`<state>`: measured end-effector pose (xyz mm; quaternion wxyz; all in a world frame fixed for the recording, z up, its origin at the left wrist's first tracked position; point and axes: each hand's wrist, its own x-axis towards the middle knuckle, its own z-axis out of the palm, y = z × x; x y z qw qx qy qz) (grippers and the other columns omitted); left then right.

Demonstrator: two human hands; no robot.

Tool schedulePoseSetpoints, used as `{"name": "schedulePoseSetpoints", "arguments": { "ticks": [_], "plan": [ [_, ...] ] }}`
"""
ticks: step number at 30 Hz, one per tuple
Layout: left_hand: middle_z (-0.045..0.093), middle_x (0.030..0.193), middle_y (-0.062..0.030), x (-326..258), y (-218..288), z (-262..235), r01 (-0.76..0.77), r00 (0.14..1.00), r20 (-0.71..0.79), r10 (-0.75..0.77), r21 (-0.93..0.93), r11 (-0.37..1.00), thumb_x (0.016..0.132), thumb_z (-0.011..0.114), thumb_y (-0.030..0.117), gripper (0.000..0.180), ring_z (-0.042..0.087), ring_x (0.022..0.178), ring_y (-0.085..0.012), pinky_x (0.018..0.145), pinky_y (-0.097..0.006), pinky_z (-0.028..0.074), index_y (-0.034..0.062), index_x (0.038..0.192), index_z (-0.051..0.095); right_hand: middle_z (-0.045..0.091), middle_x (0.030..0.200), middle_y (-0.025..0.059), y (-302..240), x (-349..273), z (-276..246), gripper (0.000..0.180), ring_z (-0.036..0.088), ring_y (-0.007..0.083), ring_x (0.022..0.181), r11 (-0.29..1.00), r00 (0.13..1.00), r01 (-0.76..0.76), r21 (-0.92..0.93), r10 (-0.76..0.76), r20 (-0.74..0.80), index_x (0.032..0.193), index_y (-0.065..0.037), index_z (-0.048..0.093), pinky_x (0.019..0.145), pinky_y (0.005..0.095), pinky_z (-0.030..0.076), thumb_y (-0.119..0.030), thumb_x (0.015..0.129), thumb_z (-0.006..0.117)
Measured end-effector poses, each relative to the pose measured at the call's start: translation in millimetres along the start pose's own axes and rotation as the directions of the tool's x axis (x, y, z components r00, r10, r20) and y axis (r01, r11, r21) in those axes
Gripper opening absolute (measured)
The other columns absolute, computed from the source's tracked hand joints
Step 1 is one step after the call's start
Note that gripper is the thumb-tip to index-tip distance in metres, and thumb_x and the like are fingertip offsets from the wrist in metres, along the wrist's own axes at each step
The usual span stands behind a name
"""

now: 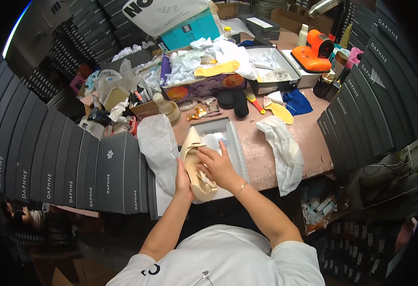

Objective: The person is inspecting and packaging high-heeled shoes into boxes.

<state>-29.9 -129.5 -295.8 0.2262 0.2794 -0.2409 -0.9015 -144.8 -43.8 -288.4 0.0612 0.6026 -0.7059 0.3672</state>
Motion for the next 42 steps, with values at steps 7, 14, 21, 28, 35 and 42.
{"name": "schedulePoseSetpoints", "arguments": {
  "ticks": [7, 14, 21, 28, 35, 42],
  "plan": [
    [0.038, 0.144, -0.0104, -28, -7, 7, -0.228, 0.974, 0.064, 0.219, 0.221, 0.948, 0.097, 0.021, 0.062, 0.073, 0.04, 0.131, -0.0246, 0.107, -0.038, 0.036, 0.0074, 0.145, 0.027, 0.06, 0.103, 0.0226, -24, 20, 10, 0.031, 0.053, 0.0402, 0.105, 0.956, 0.969, -0.016, 0.294, -0.057, 0.239, 0.113, -0.006, 0.058, 0.104, 0.0571, 0.024, -0.027, 0.097, 0.042],
    [0.035, 0.145, -0.0116, -63, 25, -14, -0.143, 0.989, 0.079, 0.125, 0.301, 0.943, 0.095, 0.026, 0.064, 0.076, 0.035, 0.134, -0.0239, 0.11, -0.039, 0.032, 0.0092, 0.147, 0.019, 0.059, 0.089, 0.024, -49, 36, 52, 0.036, 0.052, 0.0431, 0.088, 0.953, 0.836, -0.219, 0.208, 0.074, 0.543, 0.102, -0.004, 0.06, 0.079, 0.0536, 0.032, -0.036, 0.095, 0.043],
    [0.059, 0.102, -0.0121, -14, 54, -62, 0.016, 1.0, -0.01, -0.014, 0.25, 0.968, 0.1, 0.037, 0.05, 0.047, 0.064, 0.09, -0.0223, 0.08, -0.037, 0.055, 0.0083, 0.121, 0.043, 0.038, 0.137, 0.0334, -86, -13, 80, 0.076, 0.029, 0.0468, 0.132, 0.951, 0.923, -0.087, 0.296, -0.035, 0.383, 0.133, 0.007, 0.043, 0.108, 0.0557, 0.017, -0.058, 0.094, 0.036],
    [0.059, 0.094, -0.0118, -40, 72, -60, -0.05, 0.991, -0.099, 0.085, 0.312, 0.949, 0.102, 0.038, 0.04, 0.036, 0.064, 0.081, -0.0214, 0.074, -0.037, 0.056, 0.0076, 0.117, 0.044, 0.057, 0.103, 0.029, -95, 18, 57, 0.064, 0.051, 0.0453, 0.101, 0.827, 0.74, -0.311, 0.468, -0.098, 0.666, 0.104, 0.006, 0.06, 0.089, 0.0503, 0.037, -0.055, 0.09, 0.047],
    [0.061, 0.091, -0.0137, -40, 30, -95, 0.047, 0.992, -0.125, -0.028, 0.156, 0.987, 0.1, 0.045, 0.037, 0.033, 0.064, 0.081, -0.0253, 0.074, -0.039, 0.055, 0.0083, 0.116, 0.047, 0.047, 0.123, 0.0324, -103, -17, 31, 0.066, 0.039, 0.048, 0.12, 0.856, 0.789, -0.235, 0.46, -0.108, 0.605, 0.122, 0.007, 0.049, 0.108, 0.0541, 0.022, -0.053, 0.093, 0.04],
    [0.062, 0.095, -0.014, -60, 54, -89, 0.01, 0.987, -0.154, 0.039, 0.308, 0.951, 0.101, 0.042, 0.037, 0.035, 0.063, 0.08, -0.0233, 0.077, -0.038, 0.054, 0.0076, 0.118, 0.047, 0.049, 0.121, 0.0343, -109, -6, 40, 0.071, 0.042, 0.0449, 0.122, 0.858, 0.658, -0.279, 0.432, -0.157, 0.737, 0.117, 0.012, 0.052, 0.104, 0.0488, 0.03, -0.054, 0.095, 0.037]
  ]
}}
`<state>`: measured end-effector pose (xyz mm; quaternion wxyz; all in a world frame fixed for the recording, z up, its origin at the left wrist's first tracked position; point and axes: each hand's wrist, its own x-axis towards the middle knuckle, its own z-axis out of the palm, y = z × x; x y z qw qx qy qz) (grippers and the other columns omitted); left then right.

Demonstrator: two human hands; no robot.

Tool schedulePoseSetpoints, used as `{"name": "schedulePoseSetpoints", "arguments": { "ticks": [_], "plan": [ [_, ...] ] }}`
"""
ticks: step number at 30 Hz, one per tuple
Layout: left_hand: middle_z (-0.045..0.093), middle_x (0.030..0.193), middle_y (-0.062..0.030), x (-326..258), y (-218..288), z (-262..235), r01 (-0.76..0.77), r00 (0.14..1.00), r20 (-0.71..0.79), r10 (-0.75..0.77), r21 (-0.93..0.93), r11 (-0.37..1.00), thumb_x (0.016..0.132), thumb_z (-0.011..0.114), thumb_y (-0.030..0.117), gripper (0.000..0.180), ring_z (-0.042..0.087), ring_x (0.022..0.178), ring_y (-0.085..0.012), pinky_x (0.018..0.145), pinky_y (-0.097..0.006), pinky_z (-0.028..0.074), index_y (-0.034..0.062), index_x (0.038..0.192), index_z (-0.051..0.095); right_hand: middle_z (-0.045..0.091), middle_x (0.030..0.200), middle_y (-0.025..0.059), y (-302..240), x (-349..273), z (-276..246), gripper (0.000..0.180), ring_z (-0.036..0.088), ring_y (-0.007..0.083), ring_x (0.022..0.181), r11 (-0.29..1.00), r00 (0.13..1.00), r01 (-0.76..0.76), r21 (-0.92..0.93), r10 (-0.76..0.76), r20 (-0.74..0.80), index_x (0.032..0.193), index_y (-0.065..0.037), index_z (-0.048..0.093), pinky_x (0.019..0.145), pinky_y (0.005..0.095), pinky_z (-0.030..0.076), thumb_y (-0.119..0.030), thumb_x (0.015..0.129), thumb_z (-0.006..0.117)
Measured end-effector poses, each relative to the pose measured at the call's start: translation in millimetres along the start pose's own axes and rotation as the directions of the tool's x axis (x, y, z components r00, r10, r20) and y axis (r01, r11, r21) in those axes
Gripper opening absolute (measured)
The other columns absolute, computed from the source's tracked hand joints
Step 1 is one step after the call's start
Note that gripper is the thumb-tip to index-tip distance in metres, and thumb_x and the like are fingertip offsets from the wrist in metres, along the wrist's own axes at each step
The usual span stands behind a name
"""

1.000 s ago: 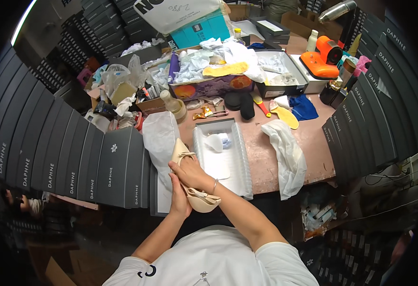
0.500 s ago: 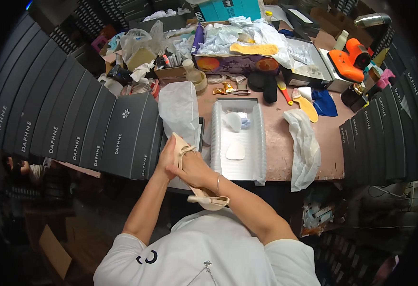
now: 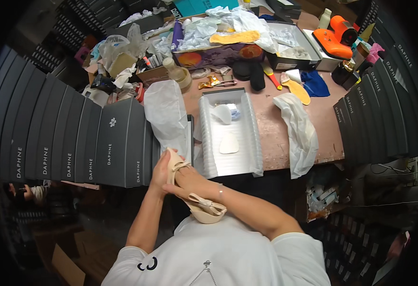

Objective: The person is inspecting and packaging high-heeled shoes into boxes.

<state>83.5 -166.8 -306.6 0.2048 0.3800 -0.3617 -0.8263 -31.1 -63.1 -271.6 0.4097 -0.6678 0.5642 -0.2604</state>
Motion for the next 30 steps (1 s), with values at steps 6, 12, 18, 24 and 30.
{"name": "schedulePoseSetpoints", "arguments": {
  "ticks": [6, 12, 18, 24, 30],
  "plan": [
    [0.061, 0.097, -0.0131, 13, 26, -8, 0.048, 0.979, 0.203, -0.02, -0.132, 0.99, 0.102, 0.04, 0.033, 0.035, 0.065, 0.083, -0.0223, 0.072, -0.036, 0.056, 0.0064, 0.124, 0.043, 0.044, 0.13, 0.0281, -4, -60, -16, 0.042, 0.041, 0.0413, 0.125, 0.975, 0.893, 0.207, -0.078, -0.221, -0.392, 0.123, -0.007, 0.056, 0.102, 0.0495, 0.033, -0.035, 0.092, 0.056],
    [0.059, 0.107, -0.0114, 7, 0, 12, -0.061, 0.996, 0.068, 0.061, -0.006, 0.998, 0.102, 0.039, 0.033, 0.036, 0.06, 0.099, -0.0211, 0.088, -0.036, 0.05, 0.0056, 0.125, 0.044, 0.002, 0.154, 0.0271, 31, 11, 23, 0.068, 0.005, 0.047, 0.142, 0.973, 0.879, -0.173, -0.151, 0.083, -0.469, 0.143, -0.006, 0.035, 0.108, 0.0647, 0.014, -0.043, 0.088, 0.052],
    [0.055, 0.112, -0.0119, -4, 11, 4, -0.074, 0.997, 0.003, 0.074, -0.008, 0.997, 0.102, 0.037, 0.035, 0.037, 0.058, 0.104, -0.0223, 0.091, -0.037, 0.049, 0.0057, 0.123, 0.045, 0.001, 0.154, 0.0271, 27, 36, 29, 0.068, 0.004, 0.0459, 0.142, 0.993, 0.903, -0.116, -0.011, 0.101, -0.417, 0.145, -0.004, 0.032, 0.108, 0.0649, 0.011, -0.04, 0.09, 0.05],
    [0.06, 0.099, -0.0124, -6, 26, -7, -0.067, 0.973, 0.217, 0.073, -0.034, 0.997, 0.101, 0.039, 0.032, 0.034, 0.063, 0.09, -0.0238, 0.076, -0.037, 0.056, 0.0076, 0.124, 0.044, 0.011, 0.153, 0.0271, -4, -36, 11, 0.036, 0.013, 0.044, 0.142, 0.977, 0.961, 0.152, -0.147, -0.181, -0.209, 0.124, -0.012, 0.058, 0.111, 0.0563, 0.02, -0.031, 0.093, 0.056],
    [0.057, 0.116, -0.0204, -11, 7, 4, 0.086, 0.923, 0.384, -0.018, -0.159, 0.984, 0.096, 0.043, 0.049, 0.058, 0.06, 0.106, -0.0349, 0.087, -0.049, 0.053, 0.0071, 0.136, 0.035, 0.053, 0.127, 0.021, 77, -69, -72, 0.039, 0.055, 0.034, 0.112, 0.892, 0.862, -0.247, -0.38, 0.022, -0.507, 0.116, -0.003, 0.06, 0.088, 0.0392, 0.05, -0.01, 0.079, 0.066]
  ]
}}
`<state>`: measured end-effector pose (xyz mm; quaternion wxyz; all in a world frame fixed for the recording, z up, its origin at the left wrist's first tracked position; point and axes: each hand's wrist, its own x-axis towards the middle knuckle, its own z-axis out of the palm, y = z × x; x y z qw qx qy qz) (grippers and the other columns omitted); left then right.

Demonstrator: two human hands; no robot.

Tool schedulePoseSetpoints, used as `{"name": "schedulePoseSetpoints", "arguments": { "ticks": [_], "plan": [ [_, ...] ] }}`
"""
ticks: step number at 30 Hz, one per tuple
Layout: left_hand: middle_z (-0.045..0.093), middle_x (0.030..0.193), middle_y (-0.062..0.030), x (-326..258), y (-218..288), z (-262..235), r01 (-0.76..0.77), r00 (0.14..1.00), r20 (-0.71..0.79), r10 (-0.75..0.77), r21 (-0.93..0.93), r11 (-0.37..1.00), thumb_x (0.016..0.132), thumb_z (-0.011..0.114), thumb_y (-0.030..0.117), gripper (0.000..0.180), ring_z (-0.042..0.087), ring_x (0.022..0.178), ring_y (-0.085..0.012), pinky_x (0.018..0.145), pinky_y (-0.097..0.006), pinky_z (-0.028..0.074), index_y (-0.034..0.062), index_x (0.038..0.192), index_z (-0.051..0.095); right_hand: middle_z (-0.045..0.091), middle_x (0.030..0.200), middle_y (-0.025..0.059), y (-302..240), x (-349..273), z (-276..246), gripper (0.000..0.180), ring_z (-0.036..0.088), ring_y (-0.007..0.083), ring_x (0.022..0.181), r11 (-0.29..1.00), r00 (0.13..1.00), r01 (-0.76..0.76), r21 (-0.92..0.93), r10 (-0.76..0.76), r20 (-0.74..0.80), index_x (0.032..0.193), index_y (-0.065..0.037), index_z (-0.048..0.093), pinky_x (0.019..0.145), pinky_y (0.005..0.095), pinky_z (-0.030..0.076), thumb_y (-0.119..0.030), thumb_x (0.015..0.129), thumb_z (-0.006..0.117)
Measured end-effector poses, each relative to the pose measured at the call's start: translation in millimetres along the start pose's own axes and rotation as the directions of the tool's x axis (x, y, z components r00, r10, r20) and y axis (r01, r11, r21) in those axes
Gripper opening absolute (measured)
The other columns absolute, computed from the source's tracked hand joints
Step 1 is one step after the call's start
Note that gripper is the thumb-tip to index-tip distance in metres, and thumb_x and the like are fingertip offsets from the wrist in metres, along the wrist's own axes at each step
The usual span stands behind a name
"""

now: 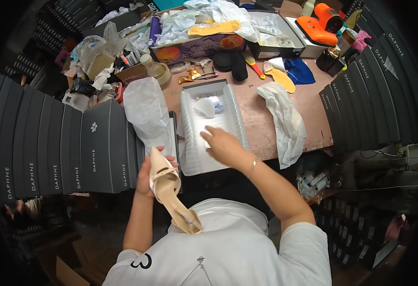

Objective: The person is inspecting and packaging high-heeled shoes into boxes.

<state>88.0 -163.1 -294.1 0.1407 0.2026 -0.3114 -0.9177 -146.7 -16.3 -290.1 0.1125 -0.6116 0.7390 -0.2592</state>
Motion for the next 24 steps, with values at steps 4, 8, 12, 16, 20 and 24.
{"name": "schedulePoseSetpoints", "arguments": {
  "ticks": [4, 8, 12, 16, 20, 24],
  "plan": [
    [0.046, 0.137, -0.0184, -26, -28, 34, 0.048, 0.998, 0.048, -0.036, -0.284, 0.958, 0.096, 0.04, 0.055, 0.071, 0.045, 0.127, -0.0375, 0.097, -0.052, 0.046, 0.0049, 0.145, 0.029, 0.063, 0.094, 0.0128, 57, 14, 58, 0.027, 0.062, 0.0296, 0.088, 0.901, 0.987, 0.133, -0.412, -0.08, 0.143, 0.1, -0.002, 0.065, 0.074, 0.0366, 0.053, -0.007, 0.074, 0.068],
    [0.055, 0.125, -0.0176, -42, -43, 41, 0.115, 0.957, -0.237, -0.17, -0.23, 0.966, 0.098, 0.029, 0.056, 0.067, 0.064, 0.101, -0.0305, 0.08, -0.041, 0.058, 0.0021, 0.137, 0.039, 0.06, 0.082, 0.0081, 37, 26, 22, 0.018, 0.06, 0.027, 0.082, 0.981, 0.998, 0.062, -0.184, -0.059, 0.024, 0.092, -0.008, 0.068, 0.066, 0.0373, 0.052, -0.009, 0.075, 0.067],
    [0.056, 0.121, -0.0122, -21, -26, 34, 0.008, 0.967, -0.242, -0.077, -0.272, 0.962, 0.098, 0.029, 0.057, 0.065, 0.058, 0.109, -0.0251, 0.09, -0.04, 0.051, 0.0041, 0.132, 0.044, 0.057, 0.081, 0.0057, -55, 4, -31, 0.024, 0.058, 0.0229, 0.081, 0.927, 0.94, 0.337, 0.161, -0.324, -0.104, 0.095, -0.01, 0.067, 0.064, 0.0373, 0.047, -0.015, 0.072, 0.069],
    [0.056, 0.117, -0.0102, -18, -41, 36, 0.051, 0.994, -0.074, -0.075, -0.282, 0.958, 0.1, 0.039, 0.047, 0.052, 0.056, 0.11, -0.0234, 0.096, -0.038, 0.046, 0.0065, 0.132, 0.042, 0.054, 0.088, 0.0035, -73, 23, 7, 0.051, 0.054, 0.0189, 0.078, 0.912, 0.924, 0.379, -0.155, -0.381, 0.014, 0.111, -0.007, 0.061, 0.063, 0.0303, 0.04, -0.025, 0.066, 0.075],
    [0.059, 0.103, -0.0081, -14, -45, 25, 0.037, 0.902, -0.423, -0.091, -0.135, 0.99, 0.095, 0.056, 0.018, 0.029, 0.063, 0.086, -0.0208, 0.075, -0.036, 0.057, 0.0069, 0.121, 0.049, 0.057, 0.089, 0.0086, -50, 40, -1, 0.041, 0.059, 0.0278, 0.084, 0.97, 0.963, 0.124, 0.207, -0.168, 0.211, 0.104, -0.008, 0.063, 0.066, 0.0393, 0.048, -0.031, 0.073, 0.075],
    [0.061, 0.085, -0.0121, -4, -34, 23, 0.13, 0.84, -0.499, -0.211, -0.191, 0.973, 0.094, 0.056, 0.028, 0.029, 0.064, 0.072, -0.023, 0.066, -0.037, 0.058, 0.0055, 0.113, 0.052, 0.06, 0.092, 0.0147, 43, 94, 9, 0.034, 0.063, 0.0308, 0.087, 0.93, 0.987, -0.154, -0.333, 0.126, -0.104, 0.095, -0.003, 0.061, 0.068, 0.0416, 0.053, -0.031, 0.078, 0.072]
  ]
}}
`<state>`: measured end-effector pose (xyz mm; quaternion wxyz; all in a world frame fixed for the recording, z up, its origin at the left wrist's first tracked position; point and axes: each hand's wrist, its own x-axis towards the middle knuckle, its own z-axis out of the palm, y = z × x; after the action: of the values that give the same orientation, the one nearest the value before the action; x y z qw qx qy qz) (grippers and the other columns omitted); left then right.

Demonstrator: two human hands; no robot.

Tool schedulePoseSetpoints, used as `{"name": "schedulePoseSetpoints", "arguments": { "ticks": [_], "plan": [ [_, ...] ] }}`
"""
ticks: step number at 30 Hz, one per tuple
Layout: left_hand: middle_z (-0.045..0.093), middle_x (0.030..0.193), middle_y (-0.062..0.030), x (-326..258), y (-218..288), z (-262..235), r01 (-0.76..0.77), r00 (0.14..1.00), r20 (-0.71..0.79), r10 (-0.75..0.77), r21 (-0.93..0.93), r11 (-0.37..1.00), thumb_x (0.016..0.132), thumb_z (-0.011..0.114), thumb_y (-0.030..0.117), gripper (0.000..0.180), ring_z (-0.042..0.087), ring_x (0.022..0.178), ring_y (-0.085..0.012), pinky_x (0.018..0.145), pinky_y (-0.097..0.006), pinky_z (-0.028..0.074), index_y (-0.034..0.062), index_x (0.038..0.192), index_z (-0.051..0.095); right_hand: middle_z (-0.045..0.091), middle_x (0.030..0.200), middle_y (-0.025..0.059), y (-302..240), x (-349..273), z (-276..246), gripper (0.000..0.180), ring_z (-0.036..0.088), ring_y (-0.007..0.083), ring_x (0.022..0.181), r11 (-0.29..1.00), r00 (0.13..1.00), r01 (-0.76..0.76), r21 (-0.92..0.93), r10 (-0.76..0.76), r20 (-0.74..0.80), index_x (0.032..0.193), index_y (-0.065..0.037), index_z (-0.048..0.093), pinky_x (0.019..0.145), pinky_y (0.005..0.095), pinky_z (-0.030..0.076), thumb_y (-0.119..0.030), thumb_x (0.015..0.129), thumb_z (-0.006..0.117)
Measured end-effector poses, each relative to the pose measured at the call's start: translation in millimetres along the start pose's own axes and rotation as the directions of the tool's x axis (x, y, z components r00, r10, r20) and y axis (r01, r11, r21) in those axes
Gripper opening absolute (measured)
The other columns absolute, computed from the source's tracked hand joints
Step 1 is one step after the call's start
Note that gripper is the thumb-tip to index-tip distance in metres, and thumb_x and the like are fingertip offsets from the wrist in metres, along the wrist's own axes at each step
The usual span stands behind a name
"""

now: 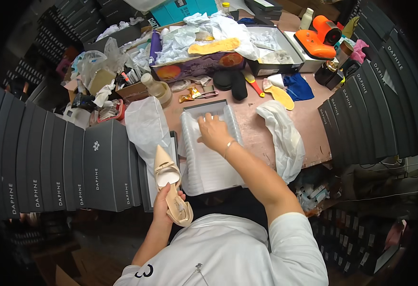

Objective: The person is inspecting and packaging high-heeled shoes into boxes.

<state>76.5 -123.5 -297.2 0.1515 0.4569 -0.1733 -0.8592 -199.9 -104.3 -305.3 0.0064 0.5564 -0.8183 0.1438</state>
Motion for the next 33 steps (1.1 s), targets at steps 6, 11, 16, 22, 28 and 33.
{"name": "schedulePoseSetpoints", "arguments": {
  "ticks": [6, 11, 16, 22, 28, 33],
  "plan": [
    [0.062, 0.09, -0.011, 4, 5, 12, -0.029, 0.999, 0.038, 0.032, -0.079, 0.996, 0.096, 0.045, 0.049, 0.05, 0.063, 0.077, -0.0239, 0.071, -0.039, 0.056, 0.0042, 0.118, 0.053, 0.059, 0.099, 0.0155, 13, 4, 35, 0.031, 0.061, 0.0326, 0.092, 0.969, 0.996, 0.059, 0.24, -0.042, -0.077, 0.108, -0.002, 0.061, 0.077, 0.04, 0.051, -0.016, 0.081, 0.064],
    [0.059, 0.097, -0.0113, -1, 4, 40, -0.112, 0.978, 0.164, 0.13, -0.114, 0.987, 0.095, 0.033, 0.061, 0.064, 0.062, 0.08, -0.0247, 0.072, -0.042, 0.054, 0.0056, 0.123, 0.048, 0.057, 0.086, 0.0083, -71, -54, -43, 0.032, 0.058, 0.0272, 0.083, 0.808, 0.911, 0.37, 0.459, -0.413, -0.008, 0.104, -0.01, 0.064, 0.07, 0.0382, 0.047, -0.015, 0.073, 0.069],
    [0.056, 0.106, -0.0091, -13, -17, 46, -0.26, 0.958, 0.133, 0.253, 0.044, 0.964, 0.098, 0.046, 0.043, 0.044, 0.062, 0.085, -0.0204, 0.072, -0.036, 0.055, 0.0066, 0.124, 0.045, 0.054, 0.109, 0.0111, -106, -45, -8, 0.043, 0.053, 0.0267, 0.106, 0.912, 0.948, 0.274, 0.304, -0.202, -0.247, 0.114, -0.008, 0.056, 0.083, 0.0381, 0.039, -0.014, 0.072, 0.063],
    [0.06, 0.1, -0.0093, 11, -6, 16, -0.233, 0.963, 0.143, 0.23, 0.003, 0.973, 0.099, 0.047, 0.036, 0.041, 0.064, 0.075, -0.0191, 0.064, -0.035, 0.058, 0.0018, 0.122, 0.047, 0.027, 0.149, 0.0238, -90, -37, -6, 0.083, 0.029, 0.043, 0.136, 0.803, 0.941, 0.194, 0.563, -0.314, 0.123, 0.15, -0.017, 0.02, 0.107, 0.0565, 0.028, -0.014, 0.08, 0.064],
    [0.056, 0.107, -0.0121, 14, 6, 10, -0.359, 0.927, 0.199, 0.318, 0.229, 0.905, 0.098, 0.049, 0.036, 0.048, 0.064, 0.068, -0.0194, 0.058, -0.035, 0.059, 0.0104, 0.134, 0.031, 0.06, 0.116, 0.0148, 45, -1, 30, 0.03, 0.052, 0.03, 0.119, 0.911, 0.956, 0.274, -0.309, -0.225, 0.187, 0.113, -0.01, 0.061, 0.102, 0.0556, 0.029, -0.013, 0.083, 0.056],
    [0.056, 0.107, -0.0147, 15, 11, 9, -0.378, 0.922, 0.171, 0.348, 0.201, 0.904, 0.099, 0.048, 0.037, 0.048, 0.065, 0.067, -0.0202, 0.056, -0.034, 0.059, 0.015, 0.136, 0.028, 0.065, 0.087, 0.0105, 25, -21, 8, 0.022, 0.062, 0.0289, 0.092, 0.978, 0.963, 0.205, 0.041, -0.209, 0.168, 0.096, -0.006, 0.06, 0.088, 0.05, 0.041, -0.016, 0.078, 0.066]
  ]
}}
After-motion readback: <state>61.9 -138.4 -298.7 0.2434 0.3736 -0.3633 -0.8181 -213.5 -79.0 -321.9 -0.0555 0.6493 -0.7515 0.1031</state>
